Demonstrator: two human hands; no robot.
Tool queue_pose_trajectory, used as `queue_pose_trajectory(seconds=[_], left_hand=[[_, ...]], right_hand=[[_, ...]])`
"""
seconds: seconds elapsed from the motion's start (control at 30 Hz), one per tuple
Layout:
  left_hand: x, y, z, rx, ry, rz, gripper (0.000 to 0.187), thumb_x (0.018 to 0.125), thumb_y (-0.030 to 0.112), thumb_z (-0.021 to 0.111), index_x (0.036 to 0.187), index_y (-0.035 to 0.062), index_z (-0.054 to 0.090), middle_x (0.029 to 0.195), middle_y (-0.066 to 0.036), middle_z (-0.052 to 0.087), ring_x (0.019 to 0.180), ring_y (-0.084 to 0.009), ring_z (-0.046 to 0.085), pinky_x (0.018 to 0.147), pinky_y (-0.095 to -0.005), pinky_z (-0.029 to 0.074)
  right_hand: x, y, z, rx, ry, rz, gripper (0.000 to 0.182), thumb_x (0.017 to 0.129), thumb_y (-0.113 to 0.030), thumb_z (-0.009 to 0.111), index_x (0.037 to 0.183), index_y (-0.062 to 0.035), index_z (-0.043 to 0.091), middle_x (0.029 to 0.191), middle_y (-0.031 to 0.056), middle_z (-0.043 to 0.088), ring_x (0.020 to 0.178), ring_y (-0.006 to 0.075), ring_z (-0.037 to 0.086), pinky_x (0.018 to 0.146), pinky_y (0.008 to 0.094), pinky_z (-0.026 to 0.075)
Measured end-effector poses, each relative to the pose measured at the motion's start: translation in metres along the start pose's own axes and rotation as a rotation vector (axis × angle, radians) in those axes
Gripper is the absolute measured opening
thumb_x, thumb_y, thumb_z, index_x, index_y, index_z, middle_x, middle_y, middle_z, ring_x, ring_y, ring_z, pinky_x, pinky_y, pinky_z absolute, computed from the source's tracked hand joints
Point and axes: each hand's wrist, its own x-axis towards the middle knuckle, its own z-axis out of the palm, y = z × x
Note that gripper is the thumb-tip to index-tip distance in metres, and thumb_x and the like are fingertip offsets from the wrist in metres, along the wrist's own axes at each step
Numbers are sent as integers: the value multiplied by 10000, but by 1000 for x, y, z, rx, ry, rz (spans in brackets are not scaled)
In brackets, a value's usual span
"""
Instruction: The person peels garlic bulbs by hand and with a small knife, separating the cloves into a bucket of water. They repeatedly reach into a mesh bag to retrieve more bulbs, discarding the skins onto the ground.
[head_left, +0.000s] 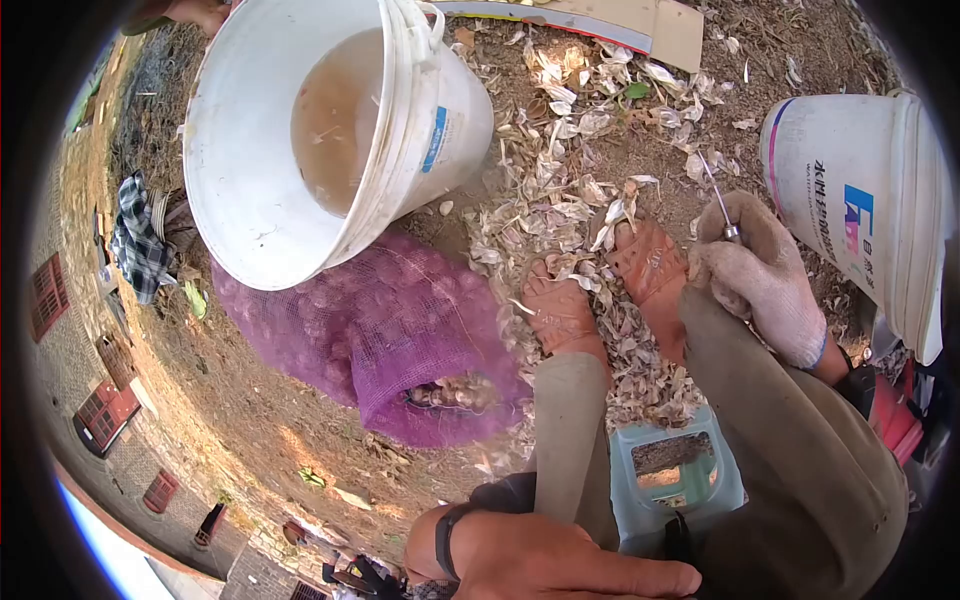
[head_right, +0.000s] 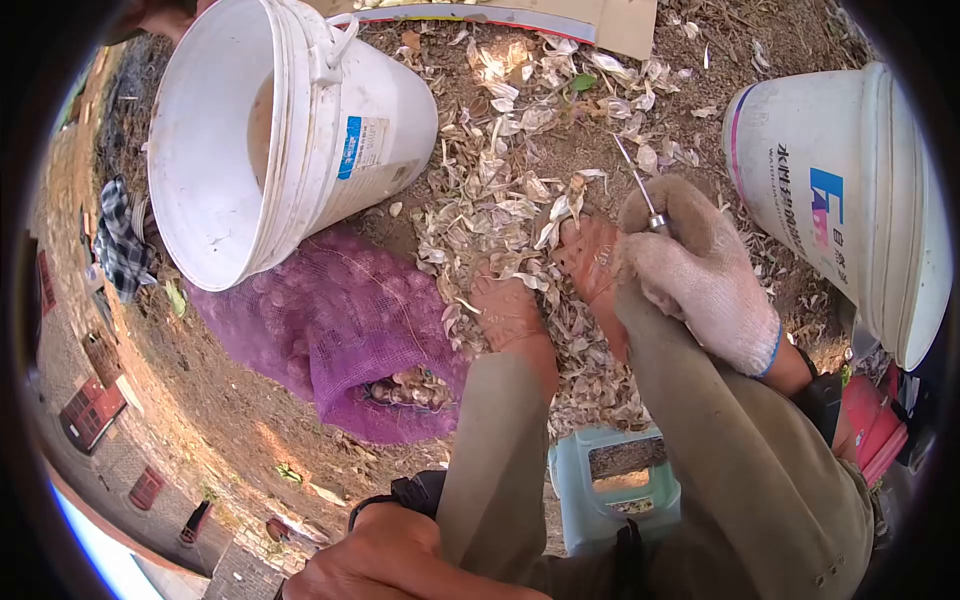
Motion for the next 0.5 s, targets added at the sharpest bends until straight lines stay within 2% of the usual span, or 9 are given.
queue_pose_trajectory(seconds=[0.03, 0.1, 0.17, 0.2, 0.3, 0.4, 0.5], left_hand=[[3, -6, 3, 26, 19, 14, 33, 793, -12, 668, 826, -9, 673, 757, -179, 694, 537, -214, 648, 620, -345, 642], [4, -16, -12, -37, -113, -128, 128, 839, 17, 703, 948, -45, 680, 872, -187, 699, 633, -265, 668, 620, -363, 607], [-6, -56, -55, -68, -334, -246, 268, 886, 54, 748, 1104, -79, 667, 996, -189, 699, 768, -296, 686, 675, -368, 565], [-16, -77, -58, 4, -249, -305, 287, 897, 75, 744, 1134, -64, 660, 1013, -176, 695, 806, -278, 686, 726, -365, 558], [-50, -118, -51, 136, 62, -533, 312, 942, 131, 707, 1203, -28, 644, 1050, -135, 671, 872, -219, 678, 807, -349, 539], [-56, -135, -52, 126, 21, -566, 320, 991, 165, 650, 1252, -16, 615, 1048, -103, 636, 855, -177, 661, 778, -322, 535], [-51, -130, -49, 94, -23, -612, 331, 1029, 194, 604, 1286, -14, 580, 1024, -86, 615, 826, -153, 646, 750, -305, 530]], right_hand=[[1, -3, -3, -13, 9, -14, 198, 925, -145, 611, 1078, -26, 573, 773, -10, 536, 604, 33, 451, 526, 221, 360], [-2, -9, -5, -21, -3, -35, 187, 914, -134, 627, 1061, -28, 581, 828, 8, 565, 658, 42, 484, 571, 220, 388], [-4, -7, -6, -15, -7, -123, 182, 907, -128, 638, 1050, -28, 586, 863, 18, 579, 689, 47, 500, 596, 218, 400], [-5, -9, -7, 0, -44, -140, 186, 890, -123, 654, 1034, -24, 590, 913, 34, 589, 770, 74, 534, 672, 242, 438], [-4, -7, -6, -9, -128, -205, 206, 874, -126, 667, 1032, -18, 589, 927, 43, 589, 833, 100, 556, 747, 266, 456], [-6, -9, -6, 4, -193, -174, 219, 862, -133, 674, 1026, -17, 587, 937, 52, 593, 895, 121, 569, 820, 286, 463], [-4, -5, -4, -23, -209, -218, 234, 873, -146, 674, 1047, -11, 593, 950, 56, 605, 895, 115, 571, 820, 284, 466]])
